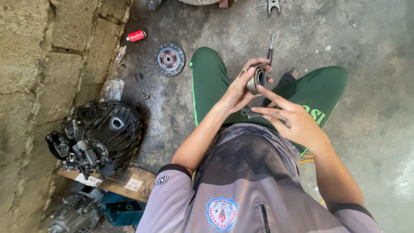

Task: The person sits on the floor of a repair shop holding a rubber suspension bushing and repeatedly sands and scrapes its rubber surface with a sanding block, turning the part to work different sides. A screwdriver and other vehicle parts lie on the floor nearby.

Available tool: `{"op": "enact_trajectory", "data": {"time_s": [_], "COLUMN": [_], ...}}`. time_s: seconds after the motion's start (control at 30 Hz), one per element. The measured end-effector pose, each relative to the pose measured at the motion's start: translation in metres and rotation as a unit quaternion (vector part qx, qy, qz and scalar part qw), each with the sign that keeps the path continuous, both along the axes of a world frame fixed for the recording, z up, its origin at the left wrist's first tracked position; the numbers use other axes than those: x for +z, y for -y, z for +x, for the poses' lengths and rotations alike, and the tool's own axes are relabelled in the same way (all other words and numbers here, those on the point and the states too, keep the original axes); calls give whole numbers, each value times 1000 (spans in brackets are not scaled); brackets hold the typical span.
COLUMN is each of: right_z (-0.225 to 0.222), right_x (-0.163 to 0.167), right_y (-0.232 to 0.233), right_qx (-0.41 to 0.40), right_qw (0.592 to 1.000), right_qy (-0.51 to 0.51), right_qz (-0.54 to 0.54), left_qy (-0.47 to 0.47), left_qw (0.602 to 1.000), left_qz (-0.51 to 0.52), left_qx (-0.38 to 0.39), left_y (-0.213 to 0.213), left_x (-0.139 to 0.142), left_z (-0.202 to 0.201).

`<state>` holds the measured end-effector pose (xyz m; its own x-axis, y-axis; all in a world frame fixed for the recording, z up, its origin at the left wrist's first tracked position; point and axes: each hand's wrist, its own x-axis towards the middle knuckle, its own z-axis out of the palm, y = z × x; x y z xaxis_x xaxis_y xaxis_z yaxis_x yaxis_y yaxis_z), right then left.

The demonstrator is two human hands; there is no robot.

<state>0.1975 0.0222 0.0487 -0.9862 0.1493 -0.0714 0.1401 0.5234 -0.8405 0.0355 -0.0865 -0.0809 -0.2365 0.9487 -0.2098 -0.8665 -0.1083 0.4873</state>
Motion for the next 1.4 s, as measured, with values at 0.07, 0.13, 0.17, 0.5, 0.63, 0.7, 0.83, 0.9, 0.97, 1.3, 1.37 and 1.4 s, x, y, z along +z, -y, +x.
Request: {"op": "enact_trajectory", "data": {"time_s": [0.07,0.13,0.17,0.5,0.63,0.7,0.83,0.9,0.97,1.3,1.37,1.4], "right_z": [5,11,12,19,29,28,23,21,19,12,12,12], "right_x": [-2,-3,-3,3,2,-6,-23,-27,-29,-22,-21,-21], "right_y": [-2,-3,-4,-11,2,13,28,28,27,31,31,30], "right_qx": [17,38,48,30,-106,-170,-160,-144,-137,-128,-129,-125], "right_qw": [1000,996,992,997,990,974,956,951,946,945,944,944], "right_qy": [-20,-3,1,-28,-92,-145,-162,-157,-160,-177,-186,-185], "right_qz": [-4,76,117,63,6,41,184,224,245,242,241,244], "left_qy": [3,35,61,115,68,72,64,79,66,35,21,15], "left_qw": [1000,999,998,989,994,991,988,986,986,982,983,984], "left_qz": [2,8,16,91,78,104,97,100,89,65,55,48], "left_qx": [-7,1,10,4,23,43,100,112,127,175,175,171], "left_y": [5,8,7,-1,-1,-2,-6,-7,-8,-9,-9,-9], "left_x": [-2,-1,0,22,23,24,30,34,37,40,41,42], "left_z": [-1,2,4,2,6,10,18,22,24,30,31,31]}}
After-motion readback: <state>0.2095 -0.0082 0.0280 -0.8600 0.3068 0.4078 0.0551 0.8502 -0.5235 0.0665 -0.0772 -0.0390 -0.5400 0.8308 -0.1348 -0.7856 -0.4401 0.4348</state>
